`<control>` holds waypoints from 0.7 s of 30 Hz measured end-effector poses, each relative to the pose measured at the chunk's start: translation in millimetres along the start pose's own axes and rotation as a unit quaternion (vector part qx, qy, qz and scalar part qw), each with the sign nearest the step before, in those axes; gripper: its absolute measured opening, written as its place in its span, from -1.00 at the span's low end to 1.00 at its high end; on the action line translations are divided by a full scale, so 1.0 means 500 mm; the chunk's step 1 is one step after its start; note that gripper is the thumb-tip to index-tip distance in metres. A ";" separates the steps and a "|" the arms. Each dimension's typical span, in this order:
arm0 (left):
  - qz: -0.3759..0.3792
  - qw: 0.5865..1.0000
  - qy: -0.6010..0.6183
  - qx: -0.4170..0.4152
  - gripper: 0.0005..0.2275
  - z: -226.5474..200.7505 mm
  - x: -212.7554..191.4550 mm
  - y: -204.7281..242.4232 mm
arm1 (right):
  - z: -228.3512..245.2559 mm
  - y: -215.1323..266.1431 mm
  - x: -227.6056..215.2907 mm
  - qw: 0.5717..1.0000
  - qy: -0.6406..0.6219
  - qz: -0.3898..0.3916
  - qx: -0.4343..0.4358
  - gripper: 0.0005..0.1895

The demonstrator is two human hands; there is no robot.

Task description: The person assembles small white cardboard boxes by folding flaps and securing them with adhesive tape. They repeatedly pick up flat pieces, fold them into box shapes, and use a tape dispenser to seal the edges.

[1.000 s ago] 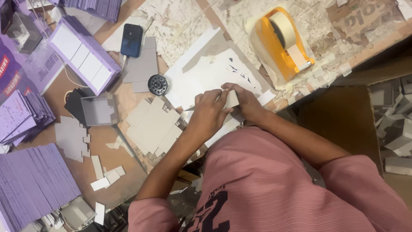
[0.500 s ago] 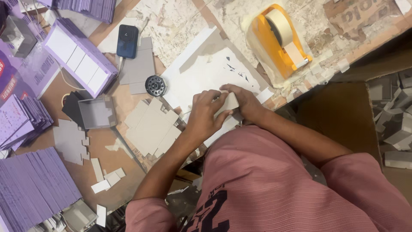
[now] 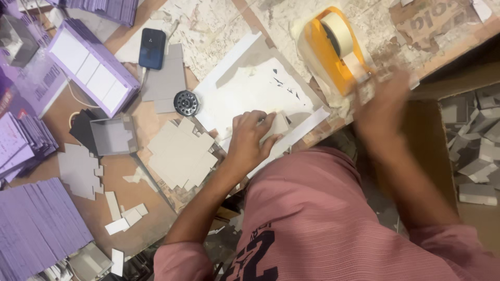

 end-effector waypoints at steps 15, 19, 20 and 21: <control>0.008 1.000 -0.020 0.004 -0.56 0.004 0.006 -0.005 | -0.120 -0.090 0.091 0.882 -0.257 0.257 0.300 -0.62; -0.003 1.000 -0.015 0.015 -0.55 0.003 0.002 -0.001 | -0.154 -0.070 0.112 0.825 -0.394 0.210 0.346 -0.74; -0.001 1.000 -0.016 0.016 -0.55 0.004 0.003 -0.003 | -0.168 -0.057 0.115 0.803 -0.422 0.202 0.369 -0.76; 0.002 1.000 -0.017 0.017 -0.55 0.004 0.004 -0.003 | -0.179 -0.042 0.118 0.808 -0.420 0.197 0.364 -0.78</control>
Point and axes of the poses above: each hand's wrist, its own y-axis away from the middle knuckle, its own x-axis out of the palm, z = x × y, the point moved 4 cm from there along -y, towards the middle knuckle, and after that the axes turned 13 degrees about -z, right-handed, at the moved point
